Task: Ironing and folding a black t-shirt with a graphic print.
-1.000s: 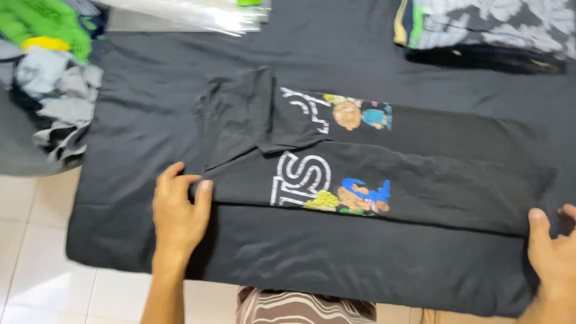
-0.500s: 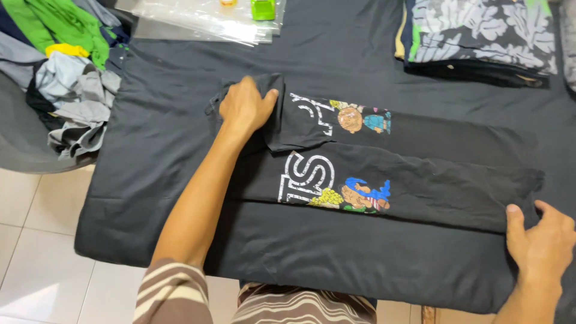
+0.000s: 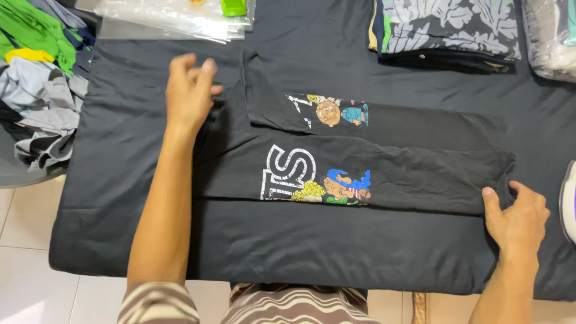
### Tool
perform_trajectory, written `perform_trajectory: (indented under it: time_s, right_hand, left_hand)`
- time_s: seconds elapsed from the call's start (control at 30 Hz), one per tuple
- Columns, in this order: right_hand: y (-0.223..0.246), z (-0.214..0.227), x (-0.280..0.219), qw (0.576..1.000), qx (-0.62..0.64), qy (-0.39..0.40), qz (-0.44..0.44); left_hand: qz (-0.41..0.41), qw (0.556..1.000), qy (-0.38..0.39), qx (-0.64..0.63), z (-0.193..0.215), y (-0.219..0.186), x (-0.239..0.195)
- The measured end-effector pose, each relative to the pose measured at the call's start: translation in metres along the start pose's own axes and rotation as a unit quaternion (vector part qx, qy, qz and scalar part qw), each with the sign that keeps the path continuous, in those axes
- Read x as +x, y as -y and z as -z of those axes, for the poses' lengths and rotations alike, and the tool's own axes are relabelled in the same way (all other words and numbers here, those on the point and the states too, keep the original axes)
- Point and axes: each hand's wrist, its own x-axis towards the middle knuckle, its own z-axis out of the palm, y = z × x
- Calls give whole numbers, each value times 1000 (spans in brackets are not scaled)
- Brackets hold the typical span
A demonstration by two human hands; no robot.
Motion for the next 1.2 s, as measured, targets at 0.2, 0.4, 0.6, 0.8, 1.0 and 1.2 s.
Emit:
perform_trajectory:
  time_s: [0.2,0.4,0.6,0.8,1.0,1.2]
  right_hand:
    - [-22,-18,14,998,24,-34,38]
    - [-33,-47,44,997,61,-38,-15]
    - [-23,-31,39,998,28,-24,-59]
    - [-15,-20,30,994,76,-80,-20]
    - [18,32,27,984,140,-106,-37]
    - [-12,18,6,998,39,-28,34]
  left_hand:
    - [-81,954,-44,285,65,16,-119]
    - [-172,926,-73,329,57,51,-163]
    - [-151,933,-16,327,84,54,-159]
    - [-161,881,-15,444,76,17,-173]
    - [-165,904,67,389,31,-7,-182]
    - [-138,881,113,439,22,29,-181]
